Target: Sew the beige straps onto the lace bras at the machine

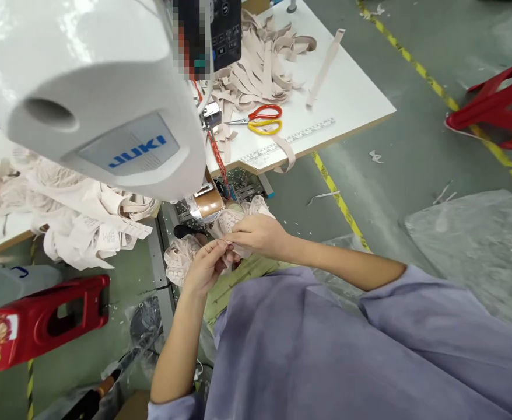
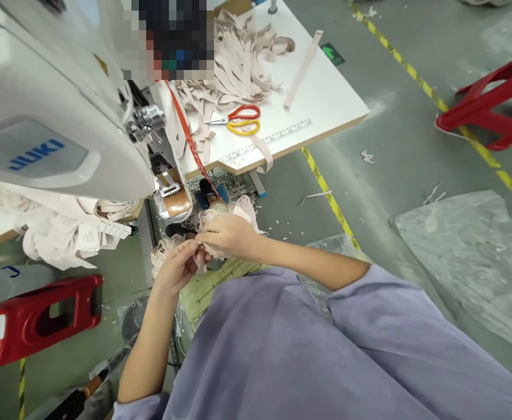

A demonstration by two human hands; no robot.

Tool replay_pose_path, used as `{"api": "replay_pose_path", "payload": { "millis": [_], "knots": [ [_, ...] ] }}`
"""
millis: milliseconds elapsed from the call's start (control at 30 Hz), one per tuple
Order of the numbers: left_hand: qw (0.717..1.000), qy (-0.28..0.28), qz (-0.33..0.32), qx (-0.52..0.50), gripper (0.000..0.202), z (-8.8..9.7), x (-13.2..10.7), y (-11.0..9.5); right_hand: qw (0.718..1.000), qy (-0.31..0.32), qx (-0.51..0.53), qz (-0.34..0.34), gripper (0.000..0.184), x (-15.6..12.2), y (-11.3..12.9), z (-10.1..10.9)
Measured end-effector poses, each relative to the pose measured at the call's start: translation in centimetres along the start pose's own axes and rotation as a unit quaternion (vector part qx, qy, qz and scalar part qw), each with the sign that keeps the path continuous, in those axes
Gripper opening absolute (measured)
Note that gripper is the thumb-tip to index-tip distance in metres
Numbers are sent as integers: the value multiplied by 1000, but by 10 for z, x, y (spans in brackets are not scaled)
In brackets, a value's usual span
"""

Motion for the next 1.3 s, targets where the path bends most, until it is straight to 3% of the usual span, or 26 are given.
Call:
{"api": "replay_pose_path", "payload": {
  "millis": [67,133,300,467,567,700,800,900,933,1033,1133,1300],
  "knots": [
    [999,-28,-30,-15,29,2,-1,0,996,-62,56,-36,24,-3,-4,6],
    [995,-66,-69,32,28,4,-4,-2,984,-92,111,-102,26,-6,-8,9],
    [961,-164,-134,176,30,7,-14,-9,969,-19,158,-187,35,-6,-6,-5],
    [934,-212,-134,255,31,7,-20,-16,972,-61,145,-175,30,-5,-5,-9],
    [925,-212,-143,281,36,5,-16,-20,973,-88,150,-153,26,-10,-1,-15],
    [935,-207,-106,269,45,15,-1,-12,981,-37,154,-111,28,-14,-10,-24],
    [949,-190,-91,236,47,26,9,-3,984,1,123,-127,31,-3,-61,-2],
    [954,-191,-104,206,47,32,8,1,967,-66,-30,-244,37,23,-151,62],
    [955,-186,-106,203,48,31,7,1,955,-60,-88,-276,40,35,-181,81],
    [957,-168,-113,206,48,22,2,-2,927,52,-191,-320,46,71,-250,114],
    [958,-175,-120,192,49,18,-1,-5,927,119,-188,-303,36,94,-277,120],
    [964,-190,-115,146,52,24,2,1,927,129,-204,-287,31,101,-276,132]
  ]
}}
Point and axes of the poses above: each hand's wrist, its own x-axis towards the middle knuckle, its own z-axis out of the back of the hand, y = z × x, the point moved 6 cm from there along x, towards the middle knuckle, and after that the axes turned 8 degrees about x, right-handed, at the moved point
